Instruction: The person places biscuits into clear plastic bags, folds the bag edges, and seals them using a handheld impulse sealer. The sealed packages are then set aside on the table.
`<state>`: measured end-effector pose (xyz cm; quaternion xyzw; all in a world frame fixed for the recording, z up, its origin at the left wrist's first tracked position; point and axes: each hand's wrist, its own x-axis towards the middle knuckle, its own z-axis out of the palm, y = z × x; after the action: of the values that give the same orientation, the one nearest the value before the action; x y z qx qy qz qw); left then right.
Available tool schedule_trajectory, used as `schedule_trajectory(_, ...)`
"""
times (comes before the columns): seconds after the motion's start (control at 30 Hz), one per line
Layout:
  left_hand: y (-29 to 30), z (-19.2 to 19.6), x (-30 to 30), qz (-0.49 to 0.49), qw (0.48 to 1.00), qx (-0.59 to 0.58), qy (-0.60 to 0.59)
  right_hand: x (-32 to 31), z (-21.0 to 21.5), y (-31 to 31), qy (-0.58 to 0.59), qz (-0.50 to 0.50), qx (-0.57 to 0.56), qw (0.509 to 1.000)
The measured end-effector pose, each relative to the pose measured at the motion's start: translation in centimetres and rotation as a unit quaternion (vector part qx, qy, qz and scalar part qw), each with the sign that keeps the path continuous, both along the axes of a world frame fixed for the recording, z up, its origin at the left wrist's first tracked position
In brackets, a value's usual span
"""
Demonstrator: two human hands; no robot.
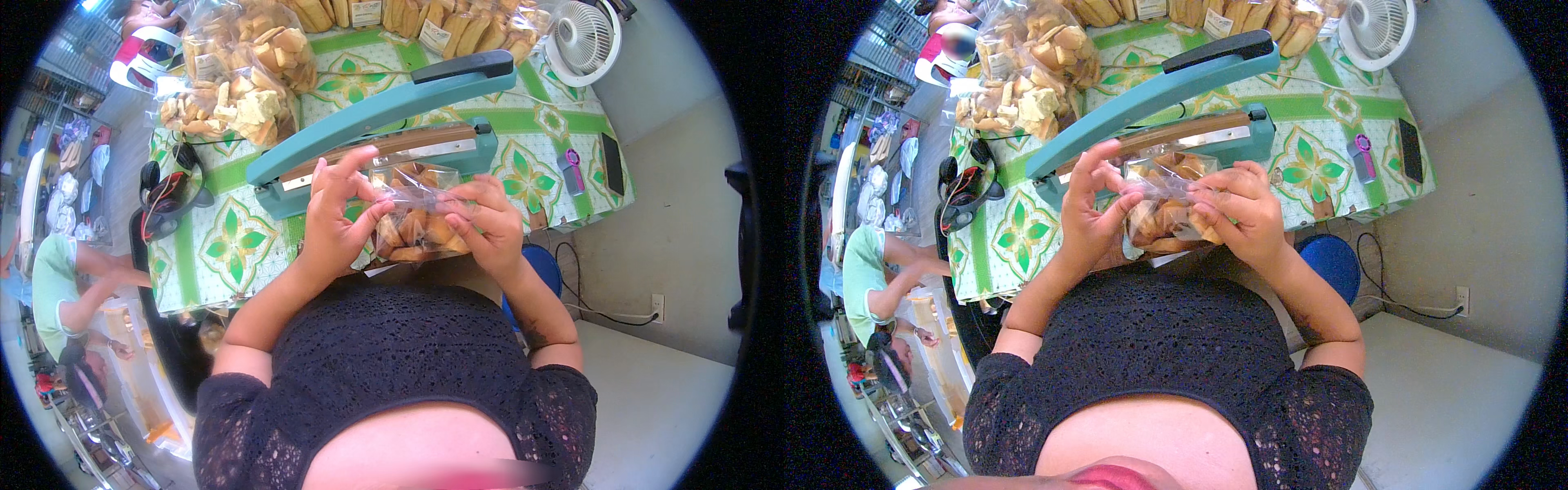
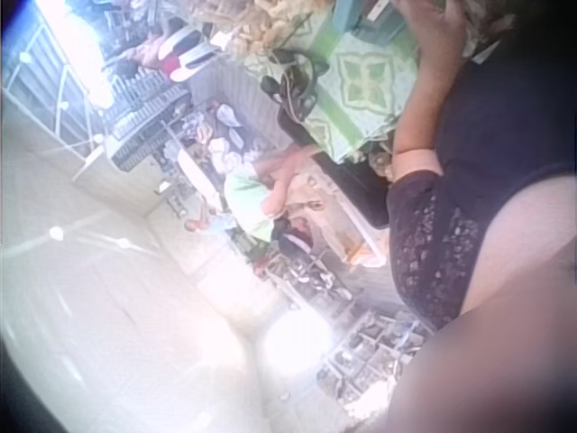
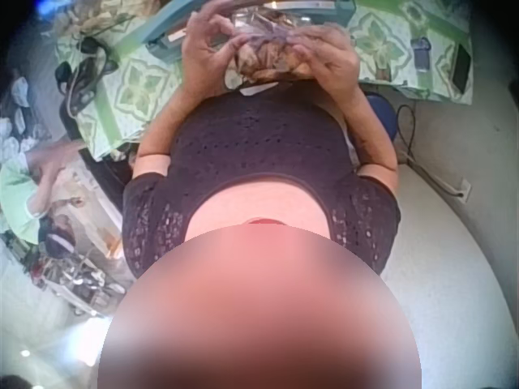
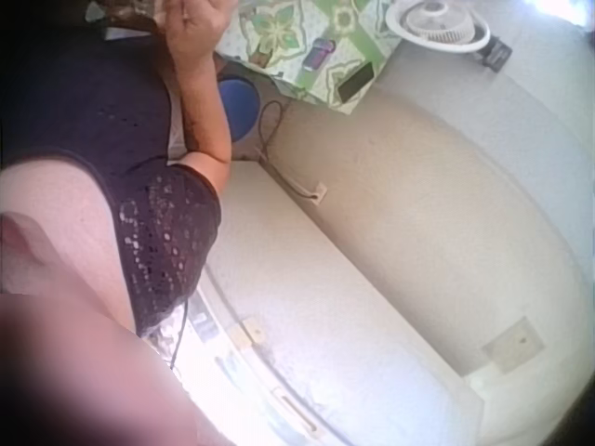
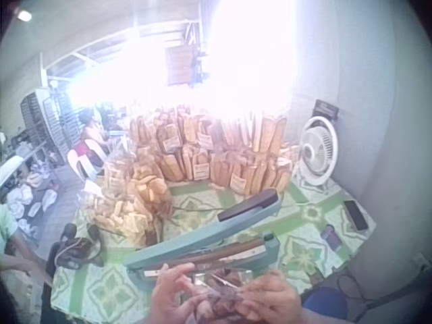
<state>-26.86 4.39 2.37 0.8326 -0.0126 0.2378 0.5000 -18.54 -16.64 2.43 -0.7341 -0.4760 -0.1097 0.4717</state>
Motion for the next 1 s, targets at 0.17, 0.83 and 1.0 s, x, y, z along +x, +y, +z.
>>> schedule_trajectory(0.17, 0.6, 1.3, 0.9, -0.057, 0.986, 0.155, 0.002, 0.1, 0.1, -0.2, 0.037, -0.013, -0.032, 0.999)
schedule_trajectory(0.83, 1.1, -2.7, 2.8, -0.088, 0.955, 0.127, -0.253, 2.0, -2.7, 1.1, 0.231, 0.078, 0.109, 0.964)
schedule_trajectory(1.0, 1.0, -0.8, 2.4, -0.121, 0.953, 0.184, -0.205, 1.8, -0.7, 1.2, 0.197, 0.063, 0.037, 0.978)
